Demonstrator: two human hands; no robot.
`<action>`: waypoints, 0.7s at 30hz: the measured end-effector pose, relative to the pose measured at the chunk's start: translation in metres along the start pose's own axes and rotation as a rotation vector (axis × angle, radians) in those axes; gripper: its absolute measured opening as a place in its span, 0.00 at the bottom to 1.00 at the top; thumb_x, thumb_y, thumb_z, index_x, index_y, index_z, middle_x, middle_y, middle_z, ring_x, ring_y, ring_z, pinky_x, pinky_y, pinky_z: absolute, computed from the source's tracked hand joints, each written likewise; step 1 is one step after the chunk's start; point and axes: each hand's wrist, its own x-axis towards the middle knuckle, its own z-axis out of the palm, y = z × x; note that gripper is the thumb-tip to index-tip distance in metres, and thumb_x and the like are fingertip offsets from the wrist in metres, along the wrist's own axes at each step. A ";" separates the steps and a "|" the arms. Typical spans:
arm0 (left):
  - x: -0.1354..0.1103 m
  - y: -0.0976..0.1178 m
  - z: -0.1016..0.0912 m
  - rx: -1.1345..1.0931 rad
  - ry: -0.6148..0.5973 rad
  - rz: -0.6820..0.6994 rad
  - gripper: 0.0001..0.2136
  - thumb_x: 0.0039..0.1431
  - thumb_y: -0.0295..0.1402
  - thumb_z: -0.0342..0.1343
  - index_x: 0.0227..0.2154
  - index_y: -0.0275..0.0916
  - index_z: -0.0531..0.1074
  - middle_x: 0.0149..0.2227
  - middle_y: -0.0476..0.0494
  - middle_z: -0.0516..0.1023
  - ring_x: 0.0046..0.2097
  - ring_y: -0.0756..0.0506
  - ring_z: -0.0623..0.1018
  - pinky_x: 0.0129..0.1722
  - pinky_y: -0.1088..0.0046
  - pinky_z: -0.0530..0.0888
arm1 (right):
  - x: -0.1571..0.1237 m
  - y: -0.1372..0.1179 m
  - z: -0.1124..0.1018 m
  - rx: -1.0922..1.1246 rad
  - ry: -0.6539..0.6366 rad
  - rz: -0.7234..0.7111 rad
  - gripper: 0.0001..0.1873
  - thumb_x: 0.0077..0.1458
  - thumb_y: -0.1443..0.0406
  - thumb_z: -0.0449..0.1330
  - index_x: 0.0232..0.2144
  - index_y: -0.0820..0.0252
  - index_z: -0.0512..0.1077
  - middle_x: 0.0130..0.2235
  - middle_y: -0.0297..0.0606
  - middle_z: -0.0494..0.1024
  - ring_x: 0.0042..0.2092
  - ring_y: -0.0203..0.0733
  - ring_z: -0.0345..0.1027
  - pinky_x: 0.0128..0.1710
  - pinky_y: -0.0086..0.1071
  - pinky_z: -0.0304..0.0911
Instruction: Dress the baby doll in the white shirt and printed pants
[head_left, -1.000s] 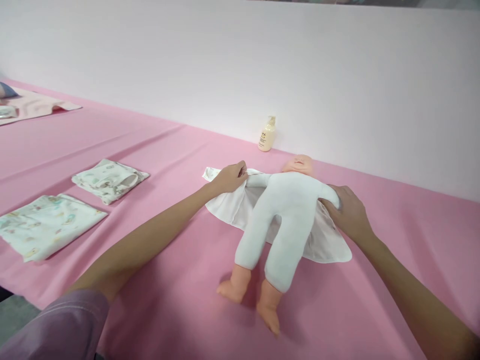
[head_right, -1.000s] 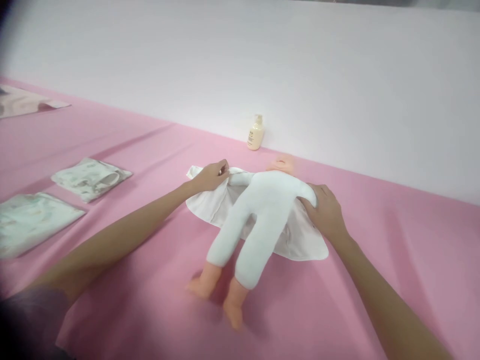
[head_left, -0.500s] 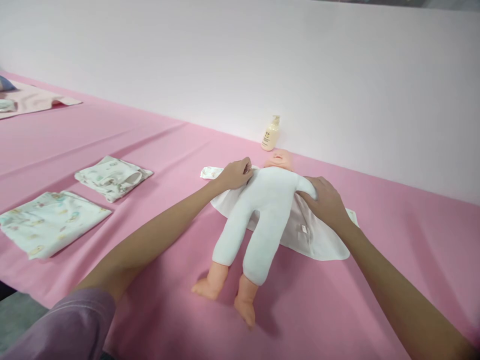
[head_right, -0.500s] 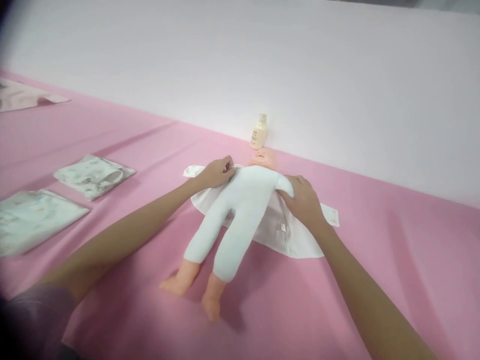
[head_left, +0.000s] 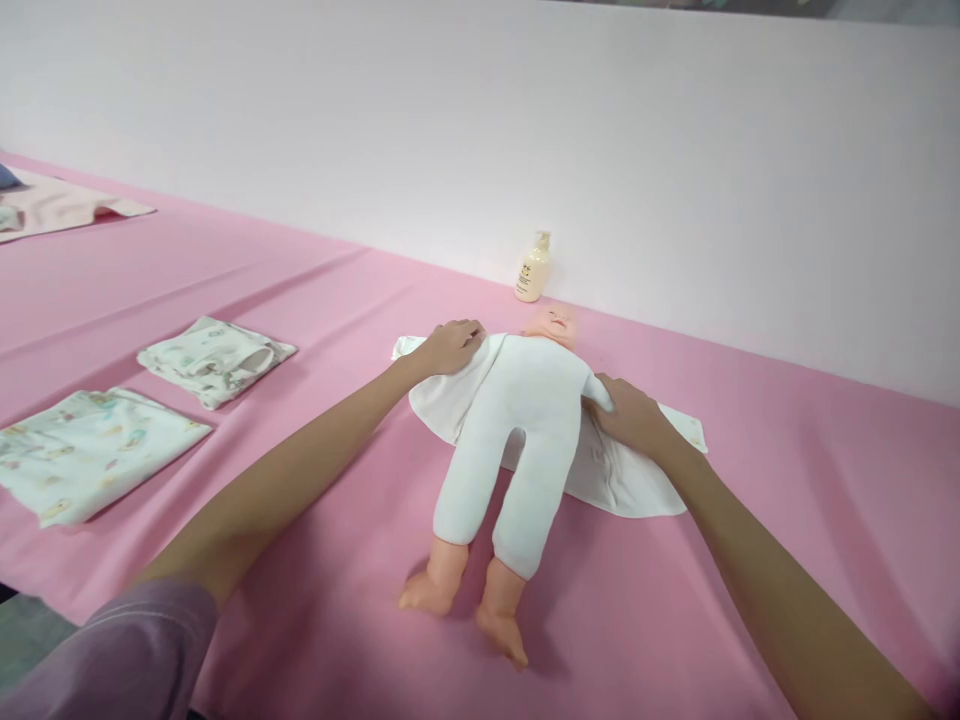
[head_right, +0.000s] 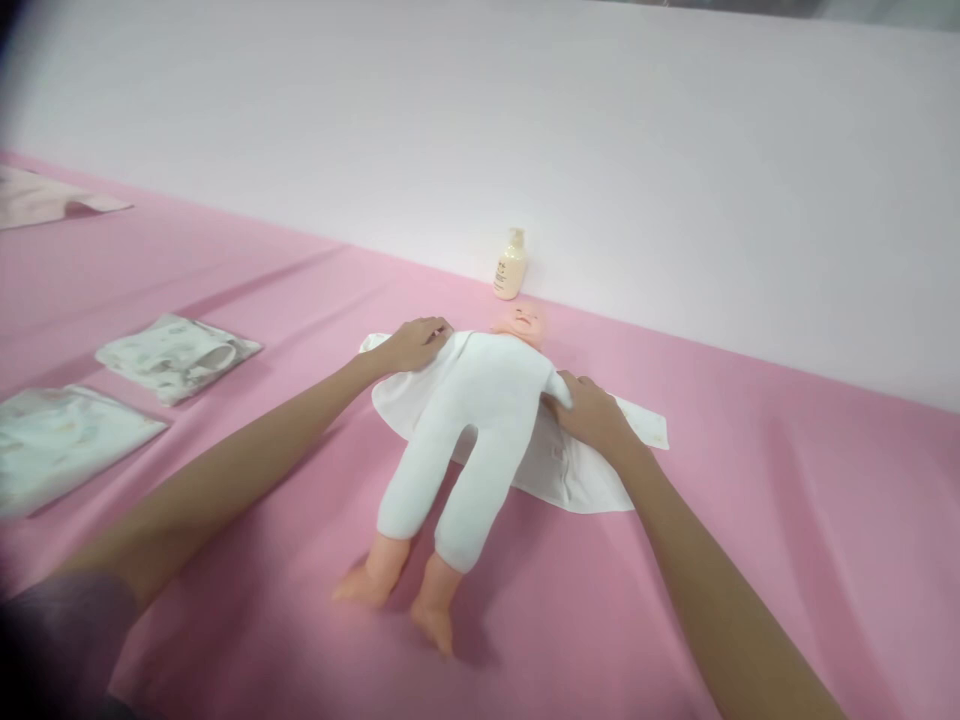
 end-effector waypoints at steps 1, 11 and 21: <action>0.000 0.000 0.000 -0.007 0.007 0.018 0.14 0.74 0.39 0.43 0.44 0.43 0.74 0.49 0.41 0.82 0.50 0.38 0.78 0.52 0.58 0.72 | 0.002 -0.001 -0.001 -0.021 -0.026 0.005 0.25 0.70 0.47 0.52 0.59 0.52 0.71 0.47 0.48 0.80 0.49 0.59 0.76 0.45 0.46 0.68; 0.000 -0.002 0.004 -0.052 0.019 0.074 0.14 0.74 0.38 0.42 0.50 0.43 0.72 0.52 0.39 0.81 0.53 0.37 0.78 0.56 0.55 0.73 | 0.005 -0.017 -0.006 -0.036 -0.074 0.048 0.29 0.69 0.45 0.54 0.63 0.54 0.68 0.51 0.53 0.78 0.49 0.64 0.75 0.47 0.49 0.68; 0.006 0.071 0.001 0.054 0.246 0.196 0.14 0.67 0.33 0.51 0.54 0.43 0.71 0.59 0.39 0.76 0.58 0.35 0.72 0.62 0.53 0.68 | -0.051 0.036 -0.015 0.382 0.047 0.155 0.31 0.55 0.45 0.70 0.56 0.50 0.75 0.55 0.43 0.81 0.53 0.55 0.77 0.52 0.47 0.72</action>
